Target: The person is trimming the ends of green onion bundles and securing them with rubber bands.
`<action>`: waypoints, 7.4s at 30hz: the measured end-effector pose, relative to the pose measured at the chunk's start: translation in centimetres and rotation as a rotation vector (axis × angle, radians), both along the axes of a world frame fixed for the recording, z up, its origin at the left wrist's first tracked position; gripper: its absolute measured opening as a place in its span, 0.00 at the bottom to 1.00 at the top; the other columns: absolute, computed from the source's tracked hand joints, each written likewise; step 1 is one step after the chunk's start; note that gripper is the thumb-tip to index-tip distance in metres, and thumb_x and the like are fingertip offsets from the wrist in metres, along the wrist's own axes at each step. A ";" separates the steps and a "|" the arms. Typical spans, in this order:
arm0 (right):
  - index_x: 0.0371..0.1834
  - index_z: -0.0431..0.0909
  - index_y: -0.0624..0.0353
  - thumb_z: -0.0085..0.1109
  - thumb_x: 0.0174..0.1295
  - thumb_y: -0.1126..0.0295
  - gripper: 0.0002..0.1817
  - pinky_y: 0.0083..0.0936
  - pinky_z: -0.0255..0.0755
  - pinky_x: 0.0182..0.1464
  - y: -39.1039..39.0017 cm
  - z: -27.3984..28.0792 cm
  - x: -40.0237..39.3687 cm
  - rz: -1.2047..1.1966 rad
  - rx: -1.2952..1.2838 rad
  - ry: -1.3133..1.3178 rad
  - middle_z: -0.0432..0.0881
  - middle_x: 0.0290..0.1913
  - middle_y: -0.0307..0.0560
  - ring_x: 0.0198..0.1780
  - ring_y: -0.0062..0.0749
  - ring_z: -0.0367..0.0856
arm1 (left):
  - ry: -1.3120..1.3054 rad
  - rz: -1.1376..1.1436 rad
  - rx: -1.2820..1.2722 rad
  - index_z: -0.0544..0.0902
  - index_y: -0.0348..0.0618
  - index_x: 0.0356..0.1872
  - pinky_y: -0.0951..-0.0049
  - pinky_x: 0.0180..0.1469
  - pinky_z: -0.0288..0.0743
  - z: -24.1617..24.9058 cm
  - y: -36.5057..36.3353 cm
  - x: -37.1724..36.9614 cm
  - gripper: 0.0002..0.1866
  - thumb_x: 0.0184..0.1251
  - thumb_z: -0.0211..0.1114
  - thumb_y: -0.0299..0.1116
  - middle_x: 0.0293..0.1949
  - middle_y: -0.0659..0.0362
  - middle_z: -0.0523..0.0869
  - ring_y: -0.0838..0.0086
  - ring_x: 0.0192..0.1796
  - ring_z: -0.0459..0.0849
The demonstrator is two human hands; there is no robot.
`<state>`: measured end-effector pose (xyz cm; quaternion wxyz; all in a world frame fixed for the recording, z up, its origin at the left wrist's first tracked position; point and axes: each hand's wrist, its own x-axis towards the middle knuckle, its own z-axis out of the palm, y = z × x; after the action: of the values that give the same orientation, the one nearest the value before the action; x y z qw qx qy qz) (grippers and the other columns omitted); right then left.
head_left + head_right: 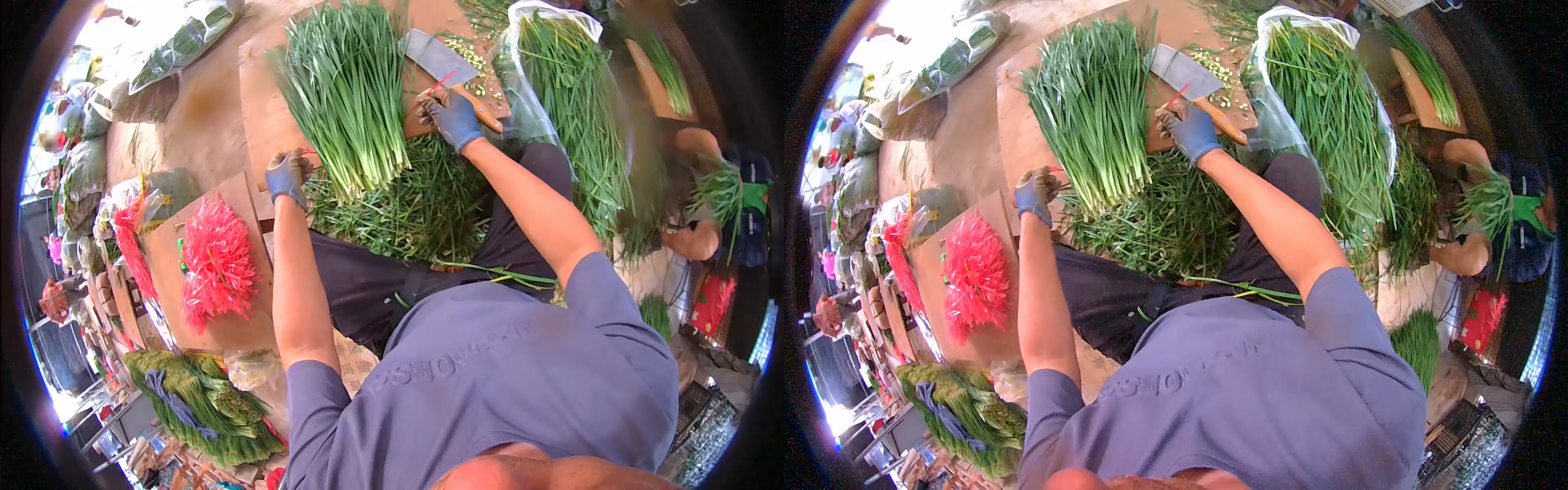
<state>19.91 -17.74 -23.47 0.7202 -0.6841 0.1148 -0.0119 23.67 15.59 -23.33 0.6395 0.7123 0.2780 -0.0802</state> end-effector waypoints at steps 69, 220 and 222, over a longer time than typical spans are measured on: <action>0.41 0.73 0.57 0.60 0.61 0.52 0.19 0.49 0.76 0.42 12.1 7.3 3.6 0.395 -0.935 -0.181 0.84 0.36 0.60 0.39 0.58 0.84 | -0.892 -0.558 0.895 0.78 0.44 0.26 0.53 0.40 0.72 7.9 -5.9 0.5 0.07 0.58 0.67 0.33 0.28 0.51 0.82 0.51 0.37 0.81; 0.32 0.82 0.59 0.58 0.70 0.57 0.17 0.26 0.71 0.29 15.5 6.4 10.4 0.330 0.353 -0.108 0.82 0.24 0.39 0.26 0.20 0.76 | -0.348 -0.631 1.494 0.59 0.48 0.75 0.45 0.75 0.45 5.2 -9.0 2.0 0.51 0.52 0.69 0.59 0.77 0.53 0.56 0.57 0.78 0.54; 0.35 0.81 0.60 0.54 0.70 0.59 0.15 0.34 0.74 0.35 16.7 4.3 9.6 0.244 0.083 -0.278 0.84 0.28 0.49 0.30 0.37 0.82 | -0.252 -0.675 1.580 0.58 0.48 0.75 0.43 0.76 0.38 0.1 -6.2 4.4 0.49 0.56 0.62 0.62 0.77 0.52 0.57 0.58 0.79 0.50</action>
<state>29.47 -1.02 -19.15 0.7528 -0.6544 -0.0692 -0.0140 28.02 9.42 -23.28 -0.0743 0.9957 -0.0467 0.0305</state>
